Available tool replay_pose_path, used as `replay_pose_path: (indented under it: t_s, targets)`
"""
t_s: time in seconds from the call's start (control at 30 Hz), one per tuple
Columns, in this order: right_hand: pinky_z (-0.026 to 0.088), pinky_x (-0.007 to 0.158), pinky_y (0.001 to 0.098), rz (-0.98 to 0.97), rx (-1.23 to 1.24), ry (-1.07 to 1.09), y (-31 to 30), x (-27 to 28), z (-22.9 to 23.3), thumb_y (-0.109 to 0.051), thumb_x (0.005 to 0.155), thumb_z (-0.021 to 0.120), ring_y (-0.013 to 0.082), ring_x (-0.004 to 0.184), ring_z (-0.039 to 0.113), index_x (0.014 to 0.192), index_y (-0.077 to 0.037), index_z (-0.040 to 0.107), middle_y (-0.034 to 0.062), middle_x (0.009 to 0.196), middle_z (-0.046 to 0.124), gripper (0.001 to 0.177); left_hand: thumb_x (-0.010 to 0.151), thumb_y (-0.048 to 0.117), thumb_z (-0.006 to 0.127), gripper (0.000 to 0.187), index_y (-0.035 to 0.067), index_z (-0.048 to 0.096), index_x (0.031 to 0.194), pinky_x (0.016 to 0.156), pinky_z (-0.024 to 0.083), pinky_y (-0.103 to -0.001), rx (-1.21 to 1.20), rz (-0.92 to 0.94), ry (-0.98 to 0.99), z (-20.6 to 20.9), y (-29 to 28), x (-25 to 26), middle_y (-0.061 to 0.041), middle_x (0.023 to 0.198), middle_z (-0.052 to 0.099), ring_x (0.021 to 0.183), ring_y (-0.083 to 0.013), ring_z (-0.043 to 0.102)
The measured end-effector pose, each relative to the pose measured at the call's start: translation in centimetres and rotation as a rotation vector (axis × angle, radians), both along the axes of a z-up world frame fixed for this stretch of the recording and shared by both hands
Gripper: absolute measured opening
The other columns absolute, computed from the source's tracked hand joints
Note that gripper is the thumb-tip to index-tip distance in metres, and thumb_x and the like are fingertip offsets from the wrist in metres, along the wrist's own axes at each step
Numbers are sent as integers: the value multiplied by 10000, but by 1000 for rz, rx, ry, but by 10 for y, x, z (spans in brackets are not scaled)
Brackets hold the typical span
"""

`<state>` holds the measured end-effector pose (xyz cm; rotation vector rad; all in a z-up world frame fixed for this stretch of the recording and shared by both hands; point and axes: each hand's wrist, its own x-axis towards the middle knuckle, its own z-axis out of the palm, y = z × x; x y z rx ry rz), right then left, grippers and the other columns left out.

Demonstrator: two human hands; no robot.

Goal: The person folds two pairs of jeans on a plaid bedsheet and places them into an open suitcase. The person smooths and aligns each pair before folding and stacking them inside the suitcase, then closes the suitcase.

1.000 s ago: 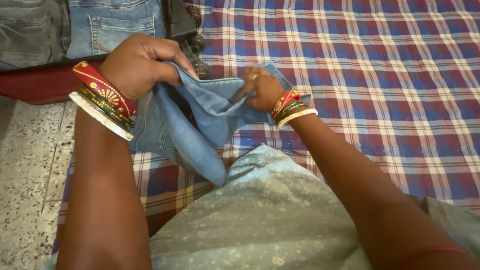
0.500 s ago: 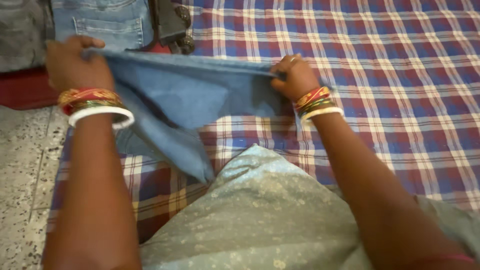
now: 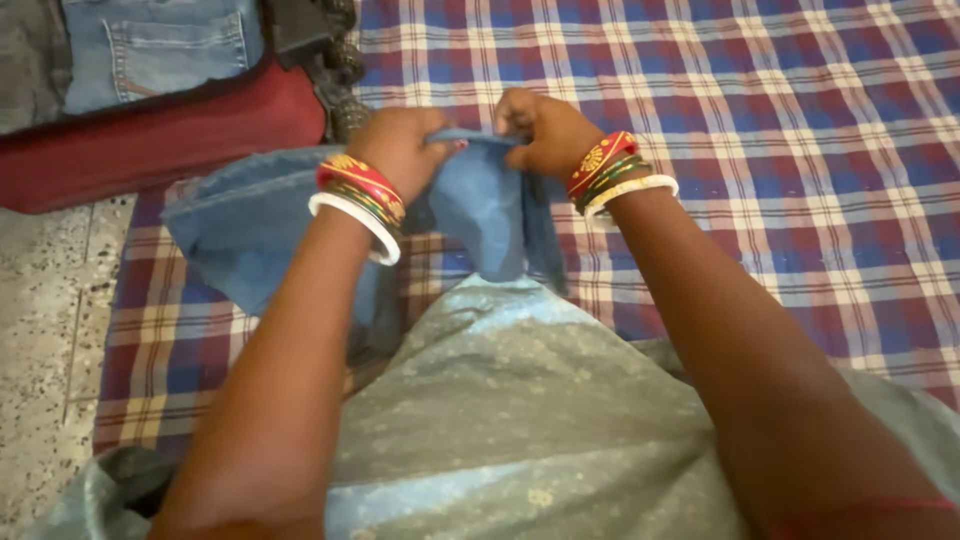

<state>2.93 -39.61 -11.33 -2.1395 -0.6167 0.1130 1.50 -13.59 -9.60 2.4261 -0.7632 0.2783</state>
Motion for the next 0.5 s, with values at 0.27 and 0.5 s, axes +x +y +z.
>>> replay_pose_path:
  t_s: [0.27,0.5]
  targets:
    - [532,881,443,-227,-470,78,-79,10,-69,-116,764,823,310,947,681,1162,-117,727,114,1044,720,409,789,431,813,439,113,757,1086,861,519,-480,318,-23,173,10,-2,16,-194,1044,715,973,-396,672]
    - [539,807,424,-616,-458,-758,-126,43,-28,-39,966,737,308,954,658,991,-130,752,122,1046,692,96,869,31,688,366,152,740,1211,844,528,-504,629,354,-242,-8,-4,77,-197,1169,670,1031,-380,678]
